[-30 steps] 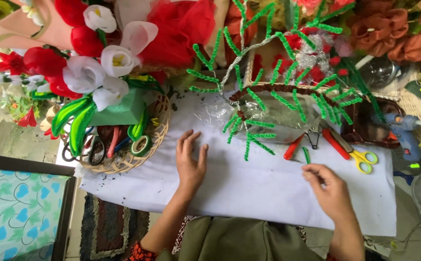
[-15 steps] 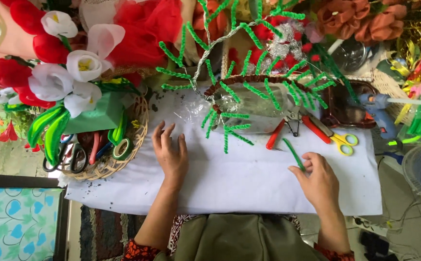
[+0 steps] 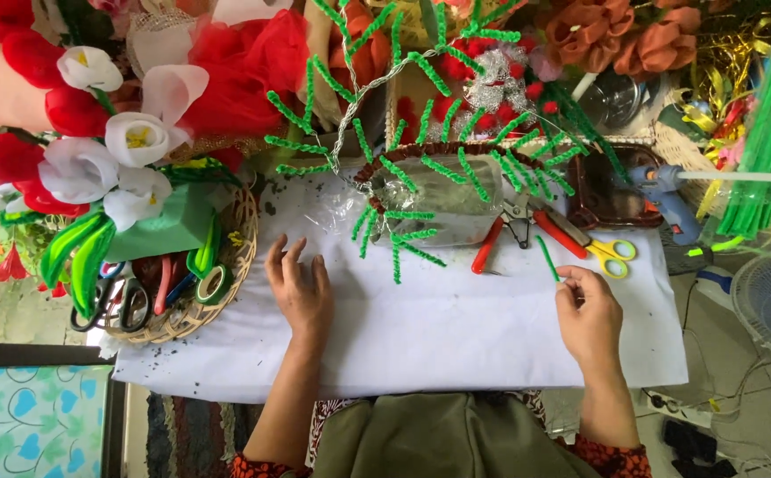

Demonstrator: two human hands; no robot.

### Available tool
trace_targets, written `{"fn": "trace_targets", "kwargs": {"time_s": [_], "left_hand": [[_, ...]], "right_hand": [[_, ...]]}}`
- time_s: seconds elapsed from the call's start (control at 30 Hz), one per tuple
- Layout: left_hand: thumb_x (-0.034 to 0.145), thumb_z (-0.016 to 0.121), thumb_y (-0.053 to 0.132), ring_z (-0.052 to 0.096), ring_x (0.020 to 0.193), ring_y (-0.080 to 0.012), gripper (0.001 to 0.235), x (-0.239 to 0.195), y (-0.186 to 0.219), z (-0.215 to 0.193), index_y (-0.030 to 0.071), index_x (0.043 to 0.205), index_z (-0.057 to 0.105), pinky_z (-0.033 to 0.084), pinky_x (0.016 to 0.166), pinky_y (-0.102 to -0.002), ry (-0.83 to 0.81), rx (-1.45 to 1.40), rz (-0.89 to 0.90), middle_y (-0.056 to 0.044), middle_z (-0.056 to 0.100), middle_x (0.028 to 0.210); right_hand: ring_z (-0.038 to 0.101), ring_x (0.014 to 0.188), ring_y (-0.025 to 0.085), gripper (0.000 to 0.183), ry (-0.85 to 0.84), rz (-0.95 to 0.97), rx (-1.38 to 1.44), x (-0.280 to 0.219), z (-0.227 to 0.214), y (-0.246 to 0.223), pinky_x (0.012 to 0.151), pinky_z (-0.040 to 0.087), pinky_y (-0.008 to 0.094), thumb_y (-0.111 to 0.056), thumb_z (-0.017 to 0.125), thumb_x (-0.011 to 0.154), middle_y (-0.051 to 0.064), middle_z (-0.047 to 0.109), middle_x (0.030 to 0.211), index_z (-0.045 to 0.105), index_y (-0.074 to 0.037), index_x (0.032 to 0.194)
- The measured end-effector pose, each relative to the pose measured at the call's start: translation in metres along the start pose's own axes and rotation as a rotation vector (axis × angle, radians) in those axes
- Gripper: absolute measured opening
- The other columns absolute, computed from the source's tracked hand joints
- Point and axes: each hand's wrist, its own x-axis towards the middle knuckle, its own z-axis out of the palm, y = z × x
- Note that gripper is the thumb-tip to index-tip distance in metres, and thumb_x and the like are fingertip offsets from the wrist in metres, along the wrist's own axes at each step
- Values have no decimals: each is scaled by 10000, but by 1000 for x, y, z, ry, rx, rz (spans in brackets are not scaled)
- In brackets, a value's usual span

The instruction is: The person attaches green pipe cleaners to a wire frame to form branches of a small tree. They then wrap a brown pipe cleaner around the central wire stem to simulate a trunk, securing it by hand. The work is done at a table with various craft supplies visible.

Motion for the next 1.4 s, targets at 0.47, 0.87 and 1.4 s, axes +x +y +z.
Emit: {"fn": "trace_targets", "kwargs": {"time_s": [0.47,0.87,1.4], "left_hand": [[868,651,-22,615,970,-291,397,-9,-14,5,58,1235,520,556,758,-344,35,-51,15,-156,454,1270],[869,647,-14,606,949,-289,419,-4,-3,3,32,1247,472,551,742,-358,-8,-98,-51,-167,441,1274],[880,612,-41,566,845,-217,253,5,56,-45,5,1123,558,503,631,-265,9,-224,239,-189,581,1107]], "right_hand": [[645,769,252,178,-59,3,250,19,-10,-29,673,557,356,-7,605,924,145,641,890,657,-19,1094],[654,807,275,200,106,-114,139,29,-44,-48,686,538,352,15,601,901,134,656,906,640,-60,1082],[583,921,320,162,206,-682,-231,132,-80,-147,662,478,396,56,540,1014,203,588,1128,657,71,1126]]}}
